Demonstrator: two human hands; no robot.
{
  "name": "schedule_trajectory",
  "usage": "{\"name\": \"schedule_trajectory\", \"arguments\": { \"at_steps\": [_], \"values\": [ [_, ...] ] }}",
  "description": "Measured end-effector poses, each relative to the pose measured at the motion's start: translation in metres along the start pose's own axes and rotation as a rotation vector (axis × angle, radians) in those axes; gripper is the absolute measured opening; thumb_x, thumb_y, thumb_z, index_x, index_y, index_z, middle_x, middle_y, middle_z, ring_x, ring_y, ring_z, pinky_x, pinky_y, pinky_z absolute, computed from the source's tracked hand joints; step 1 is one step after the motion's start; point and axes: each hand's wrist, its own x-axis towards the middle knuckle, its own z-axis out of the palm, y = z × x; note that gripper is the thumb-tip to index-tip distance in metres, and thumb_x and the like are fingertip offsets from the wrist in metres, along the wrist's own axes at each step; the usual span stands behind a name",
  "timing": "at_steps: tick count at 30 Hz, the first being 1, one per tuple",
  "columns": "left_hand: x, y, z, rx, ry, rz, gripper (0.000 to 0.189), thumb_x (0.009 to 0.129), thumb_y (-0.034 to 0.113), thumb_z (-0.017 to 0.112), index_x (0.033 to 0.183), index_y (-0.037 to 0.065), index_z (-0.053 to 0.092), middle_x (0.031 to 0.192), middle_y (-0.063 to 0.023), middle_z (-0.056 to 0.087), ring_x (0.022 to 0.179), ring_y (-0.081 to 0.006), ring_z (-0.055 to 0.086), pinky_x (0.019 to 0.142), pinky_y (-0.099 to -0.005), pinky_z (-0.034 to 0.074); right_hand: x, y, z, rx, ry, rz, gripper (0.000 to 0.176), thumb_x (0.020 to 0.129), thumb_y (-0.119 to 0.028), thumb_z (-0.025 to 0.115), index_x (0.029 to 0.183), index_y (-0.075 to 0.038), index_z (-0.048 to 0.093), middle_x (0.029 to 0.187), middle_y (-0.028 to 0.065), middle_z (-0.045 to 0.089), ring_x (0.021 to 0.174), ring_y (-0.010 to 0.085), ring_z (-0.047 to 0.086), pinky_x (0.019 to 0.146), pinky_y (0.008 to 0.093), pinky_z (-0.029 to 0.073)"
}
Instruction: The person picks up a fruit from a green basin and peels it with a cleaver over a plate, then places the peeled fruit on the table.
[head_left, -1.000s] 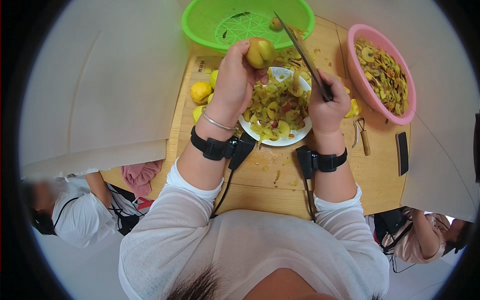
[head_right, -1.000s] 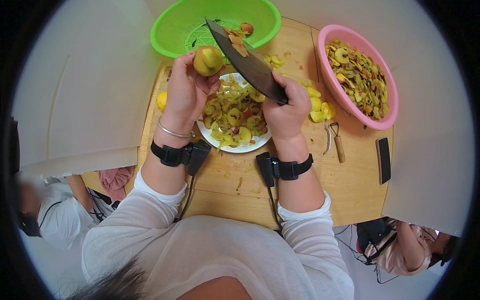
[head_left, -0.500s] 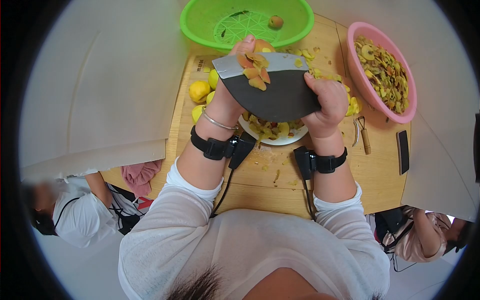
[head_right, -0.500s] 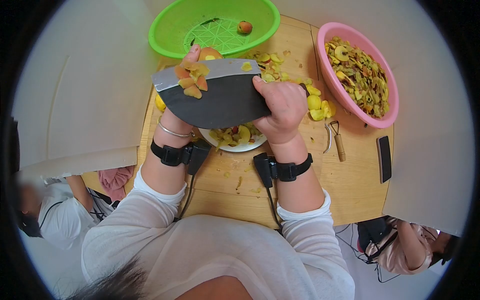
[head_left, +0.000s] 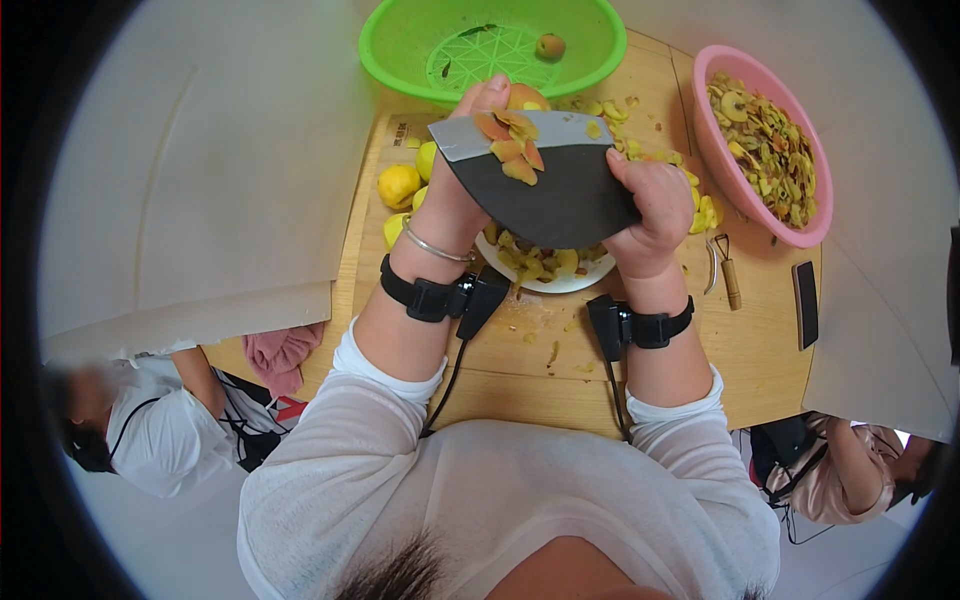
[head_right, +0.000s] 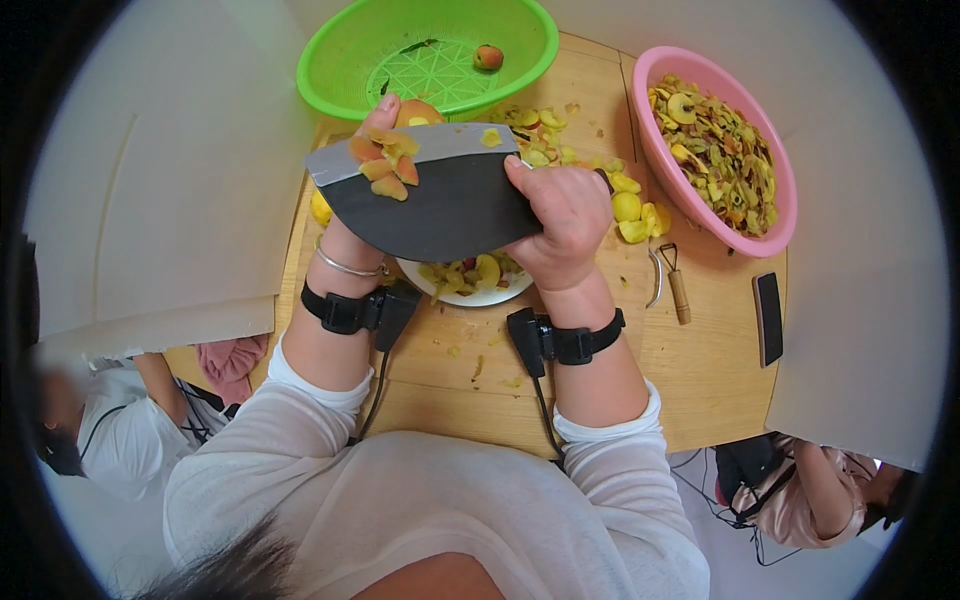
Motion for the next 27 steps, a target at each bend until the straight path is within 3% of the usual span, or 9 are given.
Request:
{"name": "schedule_trajectory", "arguments": {
  "at_steps": [1, 4, 11, 14, 20, 22, 23, 25, 27],
  "values": [
    [-0.002, 0.001, 0.007, 0.147, 0.112, 0.106, 0.029, 0.095, 0.035, 0.055, 0.105, 0.008, 0.054, 0.094, -0.0062, 0.060, 0.084, -0.0150, 0.061, 0.075, -0.0282, 0.050, 0.000, 0.000, 0.000, 0.015, 0.004, 0.013, 0.031, 0.063, -0.018, 0.079, 0.090, -0.011, 0.068, 0.066, 0.0035, 0.060, 0.059, 0.0228, 0.057, 0.055, 0.0329, 0.040],
    [0.006, 0.000, -0.002, -0.030, 0.026, -0.015, 0.030, 0.094, 0.035, 0.057, 0.104, 0.008, 0.054, 0.093, -0.0065, 0.059, 0.083, -0.0159, 0.060, 0.075, -0.0283, 0.050, -0.001, 0.001, 0.001, 0.022, 0.009, 0.028, 0.030, 0.062, -0.016, 0.079, 0.090, -0.011, 0.068, 0.066, 0.0037, 0.060, 0.059, 0.0231, 0.057, 0.055, 0.0331, 0.040],
    [0.005, 0.003, 0.000, 0.023, 0.019, 0.012, 0.031, 0.093, 0.035, 0.058, 0.103, 0.007, 0.053, 0.092, -0.0070, 0.059, 0.084, -0.0160, 0.060, 0.075, -0.0288, 0.050, -0.001, 0.003, 0.001, 0.008, 0.010, 0.037, 0.027, 0.061, -0.011, 0.077, 0.087, -0.011, 0.068, 0.066, 0.0045, 0.060, 0.059, 0.0235, 0.057, 0.055, 0.0330, 0.040],
    [0.000, 0.008, 0.010, 0.172, 0.134, 0.106, 0.031, 0.093, 0.035, 0.058, 0.103, 0.006, 0.053, 0.093, -0.0073, 0.059, 0.084, -0.0162, 0.061, 0.075, -0.0289, 0.050, -0.002, 0.003, 0.001, -0.006, 0.020, 0.034, 0.027, 0.061, -0.009, 0.076, 0.086, -0.011, 0.068, 0.066, 0.0044, 0.060, 0.059, 0.0235, 0.057, 0.056, 0.0333, 0.040],
    [0.003, 0.005, -0.004, 0.179, -0.057, 0.092, 0.030, 0.099, 0.036, 0.049, 0.110, 0.009, 0.055, 0.097, -0.0030, 0.061, 0.088, -0.0128, 0.060, 0.074, -0.0262, 0.049, -0.003, 0.008, 0.001, -0.019, 0.022, 0.056, 0.029, 0.059, -0.005, 0.075, 0.086, -0.010, 0.069, 0.068, 0.0060, 0.062, 0.060, 0.0252, 0.058, 0.055, 0.0336, 0.041],
    [0.001, 0.002, 0.001, 0.243, -0.019, 0.162, 0.032, 0.099, 0.039, 0.046, 0.106, 0.009, 0.056, 0.092, -0.0026, 0.061, 0.075, -0.0122, 0.059, 0.062, -0.0248, 0.046, -0.004, 0.011, 0.002, 0.022, 0.059, 0.113, 0.031, 0.057, 0.000, 0.074, 0.087, -0.008, 0.069, 0.070, 0.0085, 0.063, 0.062, 0.0271, 0.060, 0.057, 0.0340, 0.044],
    [0.000, 0.004, 0.003, 0.243, -0.019, 0.162, 0.032, 0.099, 0.039, 0.046, 0.106, 0.009, 0.056, 0.092, -0.0026, 0.061, 0.075, -0.0122, 0.059, 0.062, -0.0248, 0.046, -0.005, 0.012, 0.001, 0.021, 0.058, 0.113, 0.031, 0.057, 0.000, 0.074, 0.087, -0.008, 0.069, 0.070, 0.0085, 0.063, 0.062, 0.0271, 0.060, 0.057, 0.0340, 0.044],
    [-0.001, 0.008, 0.009, 0.240, 0.100, 0.039, 0.037, 0.099, 0.042, 0.043, 0.106, 0.008, 0.057, 0.093, -0.0029, 0.062, 0.076, -0.0125, 0.059, 0.059, -0.0238, 0.044, -0.006, 0.013, -0.001, -0.025, 0.014, 0.220, 0.032, 0.056, 0.002, 0.073, 0.087, -0.007, 0.070, 0.071, 0.0104, 0.064, 0.064, 0.0280, 0.061, 0.059, 0.0339, 0.046],
    [0.001, 0.010, 0.003, 0.237, 0.086, -0.013, 0.039, 0.099, 0.043, 0.042, 0.107, 0.008, 0.057, 0.094, -0.0034, 0.063, 0.075, -0.0125, 0.059, 0.058, -0.0228, 0.043, -0.011, 0.015, 0.004, 0.014, 0.046, 0.269, 0.032, 0.057, 0.002, 0.073, 0.087, -0.007, 0.070, 0.071, 0.0109, 0.063, 0.064, 0.0279, 0.061, 0.059, 0.0337, 0.046]
  ]
}}
